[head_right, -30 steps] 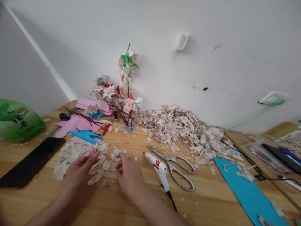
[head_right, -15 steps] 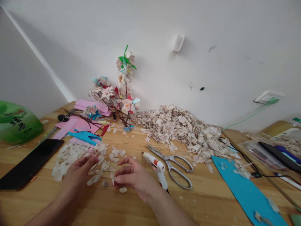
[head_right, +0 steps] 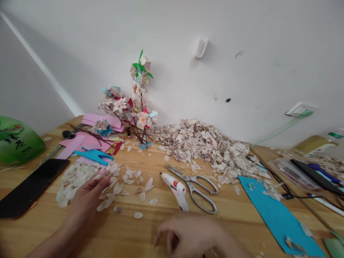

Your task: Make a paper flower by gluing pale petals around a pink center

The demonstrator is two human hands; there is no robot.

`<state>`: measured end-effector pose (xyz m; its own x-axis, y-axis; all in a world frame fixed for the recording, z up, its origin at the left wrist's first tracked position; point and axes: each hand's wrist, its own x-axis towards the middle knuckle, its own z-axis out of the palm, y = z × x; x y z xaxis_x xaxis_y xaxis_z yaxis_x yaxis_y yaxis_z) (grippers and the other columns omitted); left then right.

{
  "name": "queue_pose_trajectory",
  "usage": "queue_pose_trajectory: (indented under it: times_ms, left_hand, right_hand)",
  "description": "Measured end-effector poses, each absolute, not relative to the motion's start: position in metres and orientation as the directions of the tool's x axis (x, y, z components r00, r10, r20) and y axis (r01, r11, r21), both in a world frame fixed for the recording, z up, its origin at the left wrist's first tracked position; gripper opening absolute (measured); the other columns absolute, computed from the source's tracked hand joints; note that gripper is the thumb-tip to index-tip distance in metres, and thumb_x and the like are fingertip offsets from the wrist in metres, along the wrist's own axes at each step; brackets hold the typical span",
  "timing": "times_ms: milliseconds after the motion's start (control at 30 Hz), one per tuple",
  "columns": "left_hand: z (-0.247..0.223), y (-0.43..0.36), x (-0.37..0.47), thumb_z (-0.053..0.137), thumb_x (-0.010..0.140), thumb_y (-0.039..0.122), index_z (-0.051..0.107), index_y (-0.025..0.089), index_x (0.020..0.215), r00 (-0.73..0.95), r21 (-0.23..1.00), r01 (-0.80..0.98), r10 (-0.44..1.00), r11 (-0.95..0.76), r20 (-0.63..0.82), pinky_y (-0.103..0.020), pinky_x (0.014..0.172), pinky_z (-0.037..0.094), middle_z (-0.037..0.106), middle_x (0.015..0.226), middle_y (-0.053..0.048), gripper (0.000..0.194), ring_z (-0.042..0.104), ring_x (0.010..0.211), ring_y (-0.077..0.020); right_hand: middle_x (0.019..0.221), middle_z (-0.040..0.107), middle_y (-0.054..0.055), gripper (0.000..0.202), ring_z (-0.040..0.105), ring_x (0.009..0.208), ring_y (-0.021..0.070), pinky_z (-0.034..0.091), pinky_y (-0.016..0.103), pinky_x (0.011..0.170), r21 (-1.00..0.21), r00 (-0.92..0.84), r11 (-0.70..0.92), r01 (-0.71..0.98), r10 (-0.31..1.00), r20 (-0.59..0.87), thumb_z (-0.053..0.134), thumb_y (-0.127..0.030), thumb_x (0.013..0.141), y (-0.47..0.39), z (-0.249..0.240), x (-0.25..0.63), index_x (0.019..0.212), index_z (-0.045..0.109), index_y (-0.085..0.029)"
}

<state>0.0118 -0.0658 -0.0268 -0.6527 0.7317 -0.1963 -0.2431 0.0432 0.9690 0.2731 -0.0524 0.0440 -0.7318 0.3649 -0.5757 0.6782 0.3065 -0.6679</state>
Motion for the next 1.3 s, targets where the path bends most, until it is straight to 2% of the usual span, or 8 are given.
queue_pose_trajectory:
  times_ms: [167, 267, 433, 633, 933, 1033, 1167, 1300]
  left_hand:
    - [-0.03, -0.065, 0.009, 0.076, 0.052, 0.04, 0.07, 0.018, 0.065, -0.616, 0.96, -0.262, 0.75, 0.094, -0.241, -0.025, 0.056, 0.044, 0.066, 0.064, 0.001, 0.026, 0.061, 0.062, -0.0175]
    - [-0.028, -0.064, 0.009, 0.076, 0.053, 0.04, 0.069, 0.018, 0.067, -0.608, 0.954, -0.278, 0.749, 0.109, -0.263, -0.024, 0.055, 0.043, 0.065, 0.064, 0.002, 0.027, 0.058, 0.06, -0.0151]
    - [-0.026, -0.064, 0.011, 0.077, 0.052, 0.039, 0.07, 0.018, 0.069, -0.602, 0.945, -0.308, 0.746, 0.112, -0.285, -0.024, 0.057, 0.043, 0.066, 0.068, 0.002, 0.028, 0.06, 0.064, -0.0157]
    - [-0.022, -0.067, 0.012, 0.079, 0.049, 0.037, 0.07, 0.018, 0.066, -0.584, 0.935, -0.335, 0.754, 0.114, -0.301, -0.025, 0.053, 0.043, 0.066, 0.063, 0.001, 0.027, 0.06, 0.059, -0.0166]
    - [-0.013, -0.067, 0.014, 0.082, 0.04, 0.044, 0.064, 0.017, 0.057, -0.565, 0.915, -0.397, 0.768, 0.068, -0.302, -0.021, 0.051, 0.041, 0.062, 0.058, 0.004, 0.037, 0.056, 0.057, -0.0126]
    - [-0.013, -0.067, 0.013, 0.081, 0.042, 0.045, 0.064, 0.017, 0.061, -0.551, 0.908, -0.411, 0.773, 0.077, -0.315, -0.022, 0.052, 0.042, 0.064, 0.06, 0.003, 0.037, 0.058, 0.058, -0.0133]
    - [-0.014, -0.066, 0.011, 0.081, 0.045, 0.042, 0.066, 0.016, 0.064, -0.503, 0.904, -0.412, 0.8, 0.11, -0.327, -0.023, 0.054, 0.044, 0.067, 0.062, 0.002, 0.036, 0.06, 0.058, -0.0146]
    - [-0.017, -0.066, 0.015, 0.082, 0.045, 0.037, 0.068, 0.014, 0.063, -0.389, 0.899, -0.399, 0.854, 0.182, -0.345, -0.024, 0.052, 0.044, 0.066, 0.057, 0.0, 0.033, 0.059, 0.053, -0.015]
  right_hand:
    - [0.081, 0.069, 0.001, 0.029, 0.063, 0.073, 0.0142, 0.045, 0.019, 0.063, -0.671, -0.676, 0.362, 0.647, 0.679, -0.286, 0.06, -0.009, 0.072, -0.049, 0.026, 0.244, 0.099, 0.061, -0.02]
    - [0.092, 0.067, 0.006, 0.041, 0.063, 0.083, 0.0185, 0.046, 0.028, 0.073, -0.448, -0.571, 0.464, 0.764, 0.81, -0.133, 0.045, 0.002, 0.074, -0.046, 0.021, 0.227, 0.109, 0.055, -0.018]
    - [0.11, 0.061, 0.019, 0.066, 0.062, 0.094, 0.027, 0.049, 0.036, 0.074, -0.162, -0.438, 0.413, 0.896, 0.884, -0.164, 0.034, 0.012, 0.069, -0.042, 0.016, 0.204, 0.13, 0.037, -0.009]
    - [0.112, 0.058, 0.019, 0.075, 0.062, 0.089, 0.0283, 0.048, 0.04, 0.073, -0.245, -0.444, 0.401, 0.883, 0.882, -0.158, 0.032, 0.014, 0.067, -0.035, -0.003, 0.196, 0.136, 0.028, -0.013]
    - [0.093, 0.066, 0.003, 0.043, 0.065, 0.079, 0.014, 0.051, 0.022, 0.068, -0.655, -0.496, 0.326, 0.682, 0.864, -0.086, 0.054, -0.014, 0.079, -0.032, 0.003, 0.198, 0.118, 0.036, -0.02]
    - [0.103, 0.064, 0.009, 0.036, 0.061, 0.093, 0.0179, 0.049, 0.03, 0.08, -0.678, -0.472, 0.344, 0.649, 0.881, -0.005, 0.048, -0.012, 0.082, -0.028, 0.006, 0.189, 0.117, 0.041, -0.016]
    - [0.122, 0.055, 0.014, 0.051, 0.05, 0.113, 0.0193, 0.038, 0.031, 0.096, -0.641, -0.522, 0.43, 0.636, 0.852, 0.053, 0.047, -0.001, 0.074, -0.021, -0.004, 0.175, 0.123, 0.039, -0.01]
    - [0.113, 0.062, 0.013, 0.054, 0.057, 0.103, 0.0213, 0.043, 0.031, 0.087, -0.608, -0.54, 0.45, 0.654, 0.84, 0.042, 0.047, -0.001, 0.072, -0.019, -0.012, 0.171, 0.125, 0.041, -0.011]
